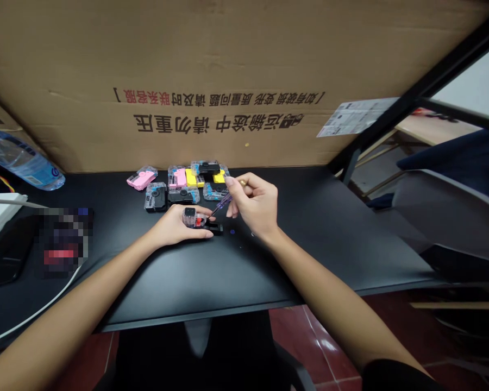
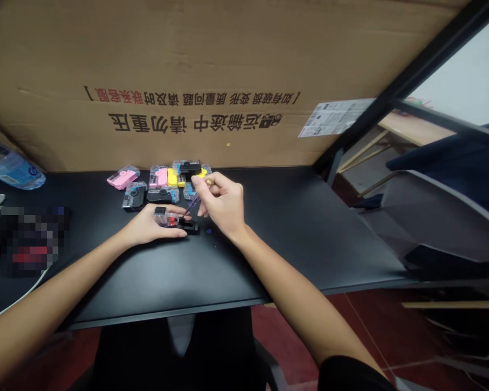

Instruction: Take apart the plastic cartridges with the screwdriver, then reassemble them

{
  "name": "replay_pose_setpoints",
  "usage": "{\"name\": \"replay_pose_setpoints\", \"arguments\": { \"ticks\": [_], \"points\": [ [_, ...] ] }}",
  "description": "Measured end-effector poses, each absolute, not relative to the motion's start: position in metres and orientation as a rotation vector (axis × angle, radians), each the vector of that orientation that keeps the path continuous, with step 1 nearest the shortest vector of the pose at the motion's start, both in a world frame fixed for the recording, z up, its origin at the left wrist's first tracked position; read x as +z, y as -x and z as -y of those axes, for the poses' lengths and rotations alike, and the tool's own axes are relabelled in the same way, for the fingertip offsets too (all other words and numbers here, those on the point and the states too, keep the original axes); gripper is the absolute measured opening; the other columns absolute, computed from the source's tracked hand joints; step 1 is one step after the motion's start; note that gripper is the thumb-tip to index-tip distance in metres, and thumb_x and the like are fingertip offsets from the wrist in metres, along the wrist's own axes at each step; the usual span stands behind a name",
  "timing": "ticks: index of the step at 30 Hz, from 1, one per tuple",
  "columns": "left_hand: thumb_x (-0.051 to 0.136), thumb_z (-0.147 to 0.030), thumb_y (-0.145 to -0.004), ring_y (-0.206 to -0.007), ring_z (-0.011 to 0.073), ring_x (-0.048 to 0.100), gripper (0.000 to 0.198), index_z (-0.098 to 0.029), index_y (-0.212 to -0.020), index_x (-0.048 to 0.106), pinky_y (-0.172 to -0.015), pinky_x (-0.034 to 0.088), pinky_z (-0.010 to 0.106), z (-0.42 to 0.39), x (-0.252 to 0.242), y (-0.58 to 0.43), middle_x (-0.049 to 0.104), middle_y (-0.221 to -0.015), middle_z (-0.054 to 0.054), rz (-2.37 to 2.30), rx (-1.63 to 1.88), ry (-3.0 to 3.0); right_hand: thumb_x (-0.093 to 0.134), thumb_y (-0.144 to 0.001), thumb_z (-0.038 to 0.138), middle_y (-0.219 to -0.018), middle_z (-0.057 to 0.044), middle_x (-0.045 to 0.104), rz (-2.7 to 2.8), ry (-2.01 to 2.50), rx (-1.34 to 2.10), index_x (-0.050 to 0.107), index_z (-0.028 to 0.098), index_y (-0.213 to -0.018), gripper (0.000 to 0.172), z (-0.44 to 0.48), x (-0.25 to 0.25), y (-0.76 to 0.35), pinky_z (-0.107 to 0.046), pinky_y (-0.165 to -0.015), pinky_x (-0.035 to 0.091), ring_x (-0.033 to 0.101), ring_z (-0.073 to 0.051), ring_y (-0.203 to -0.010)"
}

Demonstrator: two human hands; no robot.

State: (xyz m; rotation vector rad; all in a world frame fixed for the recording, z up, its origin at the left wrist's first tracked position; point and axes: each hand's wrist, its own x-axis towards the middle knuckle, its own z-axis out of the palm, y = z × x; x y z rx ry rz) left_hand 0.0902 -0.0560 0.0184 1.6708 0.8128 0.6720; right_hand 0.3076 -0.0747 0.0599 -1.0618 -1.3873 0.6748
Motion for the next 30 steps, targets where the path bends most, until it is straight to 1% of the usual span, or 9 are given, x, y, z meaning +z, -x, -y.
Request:
{"name": "replay_pose_setpoints", "arguments": {
  "ticks": [6,11,16,19,22,26,30],
  "points": [
    [0.096,-0.036,-0.075,-0.107,0.0279,0.082,0.051,-0.015,-0.120,0.082,-0.107,0.063,0.044,0.056,0.020,-0.090,0.085,-0.118,0.011,-0.829,0.679,-1.733,0.074,-0.094,0.068,-0.047,0.004,0.060,1.390,1.099,0.512,0.060,0.027,-0.070,0.049,0.081,0.059,-0.303,-0.030,-0.042,0.043,0.058,-0.016,-0.039],
    [0.095,-0.041,-0.076,-0.098,0.0265,0.082,0.050,-0.015,-0.118,0.084,-0.101,0.064,0.041,0.055,0.018,-0.089,0.086,-0.112,0.009,-0.823,0.673,-1.768,0.067,-0.098,0.071,-0.047,0.004,0.053,1.469,1.104,0.500,0.058,0.026,-0.066,0.056,0.084,0.054,-0.297,-0.029,-0.044,0.037,0.048,-0.013,-0.041],
    [0.094,-0.042,-0.077,-0.098,0.0262,0.081,0.050,-0.015,-0.118,0.085,-0.100,0.064,0.040,0.056,0.018,-0.090,0.086,-0.112,0.010,-0.831,0.674,-1.775,0.065,-0.097,0.074,-0.046,0.005,0.049,1.363,1.126,0.687,0.063,0.025,-0.070,0.057,0.075,0.047,-0.297,-0.028,-0.041,0.033,0.045,-0.013,-0.039],
    [0.095,-0.041,-0.076,-0.096,0.0252,0.080,0.052,-0.014,-0.119,0.084,-0.097,0.064,0.040,0.056,0.018,-0.091,0.086,-0.112,0.010,-0.845,0.669,-1.759,0.068,-0.097,0.071,-0.043,0.007,0.048,1.305,1.131,0.795,0.062,0.025,-0.070,0.054,0.069,0.047,-0.299,-0.027,-0.038,0.032,0.042,-0.012,-0.033],
    [0.095,-0.040,-0.075,-0.094,0.0244,0.080,0.055,-0.014,-0.122,0.084,-0.094,0.065,0.039,0.055,0.018,-0.091,0.086,-0.114,0.011,-0.851,0.679,-1.731,0.070,-0.097,0.067,-0.040,0.007,0.048,1.267,1.131,0.858,0.062,0.025,-0.069,0.051,0.063,0.045,-0.300,-0.025,-0.036,0.032,0.042,-0.011,-0.031],
    [0.095,-0.041,-0.075,-0.089,0.0243,0.079,0.055,-0.012,-0.120,0.084,-0.090,0.065,0.039,0.055,0.017,-0.091,0.086,-0.108,0.012,-0.868,0.666,-1.729,0.070,-0.096,0.065,-0.040,0.008,0.048,1.202,1.137,0.947,0.062,0.024,-0.070,0.049,0.056,0.039,-0.303,-0.023,-0.033,0.030,0.043,-0.010,-0.030],
    [0.095,-0.041,-0.074,-0.092,0.0252,0.080,0.057,-0.012,-0.121,0.083,-0.094,0.065,0.041,0.055,0.017,-0.091,0.086,-0.112,0.013,-0.871,0.676,-1.713,0.070,-0.094,0.066,-0.040,0.009,0.045,1.145,1.177,1.011,0.061,0.023,-0.070,0.050,0.050,0.033,-0.304,-0.021,-0.031,0.028,0.041,-0.009,-0.029]
  ]
}}
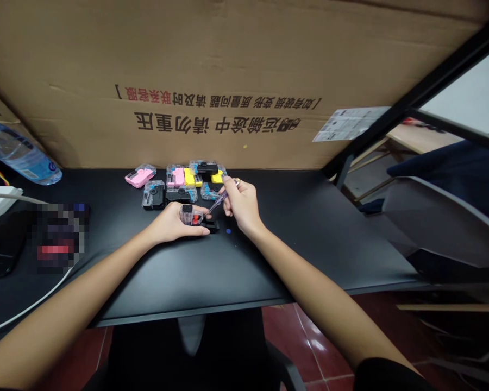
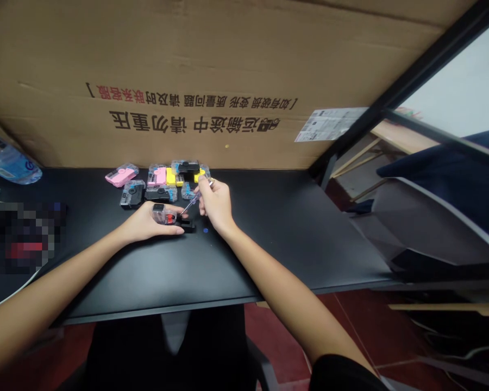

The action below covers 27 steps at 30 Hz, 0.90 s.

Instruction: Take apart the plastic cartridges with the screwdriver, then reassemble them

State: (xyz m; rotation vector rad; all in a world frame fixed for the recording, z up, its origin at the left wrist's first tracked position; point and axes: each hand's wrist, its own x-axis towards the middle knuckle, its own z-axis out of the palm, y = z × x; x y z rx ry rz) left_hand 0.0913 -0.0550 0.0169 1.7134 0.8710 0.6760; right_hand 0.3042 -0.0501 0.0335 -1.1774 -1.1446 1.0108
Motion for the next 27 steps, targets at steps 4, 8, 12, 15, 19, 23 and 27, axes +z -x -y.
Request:
{"name": "replay_pose_setpoints", "arguments": {
  "ticks": [4,8,12,15,19,23,27],
  "points": [
    [0.096,-0.041,-0.072,-0.099,0.0272,0.081,0.061,-0.012,-0.123,0.081,-0.101,0.065,0.045,0.055,0.016,-0.091,0.085,-0.117,0.013,-0.866,0.679,-1.685,0.071,-0.093,0.065,-0.040,0.009,0.044,1.087,1.181,1.048,0.061,0.022,-0.071,0.050,0.048,0.031,-0.303,-0.020,-0.030,0.026,0.041,-0.008,-0.029],
    [0.096,-0.041,-0.073,-0.103,0.0284,0.081,0.059,-0.012,-0.123,0.081,-0.103,0.065,0.046,0.055,0.016,-0.091,0.085,-0.119,0.013,-0.869,0.686,-1.682,0.073,-0.093,0.065,-0.040,0.009,0.043,1.054,1.164,1.061,0.061,0.022,-0.070,0.050,0.050,0.030,-0.301,-0.021,-0.030,0.025,0.039,-0.008,-0.029],
    [0.095,-0.041,-0.074,-0.103,0.0291,0.081,0.059,-0.012,-0.123,0.082,-0.103,0.065,0.046,0.054,0.015,-0.091,0.085,-0.118,0.013,-0.850,0.694,-1.706,0.068,-0.097,0.068,-0.042,0.007,0.046,1.239,1.024,0.845,0.061,0.024,-0.069,0.053,0.060,0.032,-0.299,-0.024,-0.035,0.031,0.041,-0.009,-0.032],
    [0.096,-0.042,-0.074,-0.102,0.0292,0.081,0.060,-0.012,-0.123,0.082,-0.103,0.064,0.045,0.054,0.013,-0.090,0.085,-0.116,0.013,-0.820,0.702,-1.730,0.066,-0.099,0.069,-0.045,0.005,0.049,1.391,0.982,0.669,0.064,0.023,-0.070,0.055,0.067,0.032,-0.298,-0.025,-0.038,0.032,0.045,-0.010,-0.036],
    [0.095,-0.043,-0.075,-0.095,0.0268,0.080,0.057,-0.012,-0.122,0.083,-0.096,0.065,0.041,0.054,0.012,-0.089,0.086,-0.112,0.012,-0.827,0.705,-1.771,0.065,-0.098,0.073,-0.041,0.007,0.045,1.296,1.034,0.742,0.060,0.024,-0.069,0.057,0.063,0.029,-0.295,-0.025,-0.034,0.026,0.039,-0.010,-0.032],
    [0.095,-0.043,-0.075,-0.088,0.0237,0.078,0.056,-0.012,-0.120,0.084,-0.088,0.065,0.037,0.053,0.012,-0.088,0.085,-0.106,0.011,-0.830,0.714,-1.780,0.066,-0.096,0.073,-0.036,0.009,0.042,1.207,1.073,0.866,0.057,0.025,-0.068,0.057,0.053,0.024,-0.294,-0.023,-0.030,0.022,0.035,-0.009,-0.027],
    [0.095,-0.042,-0.075,-0.080,0.0206,0.074,0.054,-0.012,-0.118,0.085,-0.081,0.063,0.033,0.054,0.012,-0.088,0.084,-0.099,0.008,-0.821,0.709,-1.770,0.068,-0.096,0.071,-0.035,0.010,0.039,1.123,1.094,0.929,0.055,0.025,-0.066,0.056,0.048,0.019,-0.292,-0.022,-0.029,0.023,0.033,-0.008,-0.026]
  ]
}}
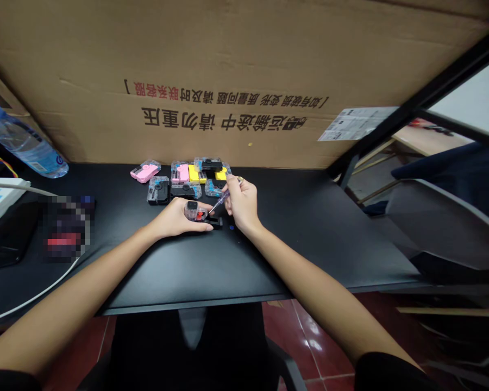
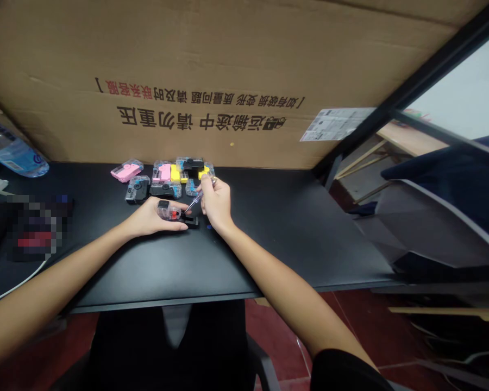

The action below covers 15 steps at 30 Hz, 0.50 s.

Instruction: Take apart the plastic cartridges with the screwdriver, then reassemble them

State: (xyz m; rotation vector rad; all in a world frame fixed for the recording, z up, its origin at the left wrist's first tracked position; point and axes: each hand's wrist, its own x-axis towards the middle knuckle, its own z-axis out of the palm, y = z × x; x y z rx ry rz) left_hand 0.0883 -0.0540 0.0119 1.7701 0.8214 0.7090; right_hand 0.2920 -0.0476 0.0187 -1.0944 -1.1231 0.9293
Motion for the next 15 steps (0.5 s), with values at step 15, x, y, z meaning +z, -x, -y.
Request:
{"name": "replay_pose_setpoints", "arguments": {
  "ticks": [15],
  "points": [
    [0.091,-0.043,-0.080,-0.082,0.0206,0.074,0.044,-0.016,-0.114,0.085,-0.080,0.060,0.032,0.051,0.012,-0.087,0.083,-0.098,0.007,-0.850,0.811,-1.891,0.065,-0.099,0.072,-0.039,0.009,0.043,1.254,0.979,0.720,0.058,0.026,-0.068,0.056,0.067,0.037,-0.293,-0.025,-0.031,0.027,0.037,-0.010,-0.028]
  ]
}}
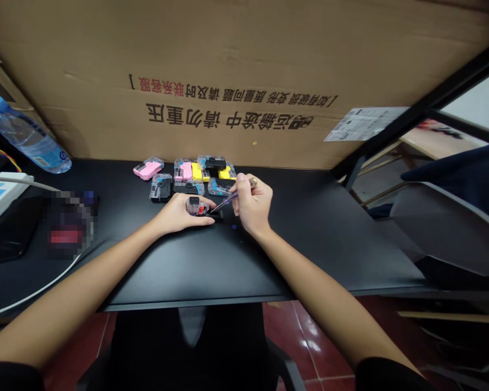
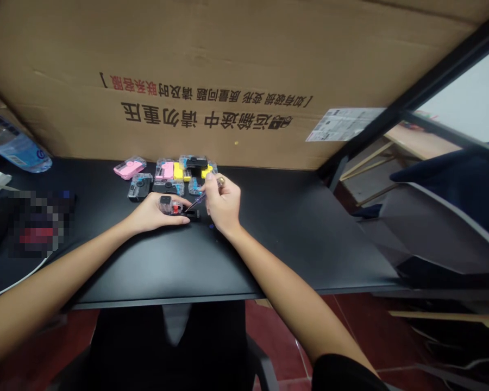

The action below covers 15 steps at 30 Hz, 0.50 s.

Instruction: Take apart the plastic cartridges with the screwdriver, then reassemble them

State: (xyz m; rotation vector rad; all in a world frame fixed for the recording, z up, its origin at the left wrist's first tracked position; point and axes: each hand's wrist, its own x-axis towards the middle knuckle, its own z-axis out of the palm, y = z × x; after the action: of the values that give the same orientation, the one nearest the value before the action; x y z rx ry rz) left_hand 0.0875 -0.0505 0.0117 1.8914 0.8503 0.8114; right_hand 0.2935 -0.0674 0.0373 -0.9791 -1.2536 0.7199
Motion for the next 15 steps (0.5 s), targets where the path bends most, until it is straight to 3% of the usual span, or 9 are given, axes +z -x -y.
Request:
{"name": "replay_pose_setpoints", "arguments": {
  "ticks": [7,15],
  "points": [
    [0.091,-0.043,-0.080,-0.077,0.0188,0.071,0.043,-0.016,-0.113,0.086,-0.076,0.057,0.030,0.0519,0.0128,-0.0888,0.082,-0.091,0.005,-0.858,0.819,-1.901,0.068,-0.098,0.069,-0.042,0.006,0.046,1.318,1.022,0.665,0.061,0.024,-0.067,0.055,0.0742,0.0391,-0.2901,-0.027,-0.035,0.028,0.041,-0.011,-0.033],
    [0.091,-0.046,-0.080,-0.083,0.0214,0.074,0.046,-0.016,-0.115,0.086,-0.081,0.059,0.032,0.0513,0.0133,-0.0879,0.083,-0.099,0.007,-0.853,0.798,-1.889,0.065,-0.102,0.067,-0.046,0.004,0.047,1.330,1.051,0.616,0.061,0.025,-0.067,0.054,0.0781,0.0416,-0.2931,-0.028,-0.039,0.030,0.043,-0.012,-0.037]
  ]
}}
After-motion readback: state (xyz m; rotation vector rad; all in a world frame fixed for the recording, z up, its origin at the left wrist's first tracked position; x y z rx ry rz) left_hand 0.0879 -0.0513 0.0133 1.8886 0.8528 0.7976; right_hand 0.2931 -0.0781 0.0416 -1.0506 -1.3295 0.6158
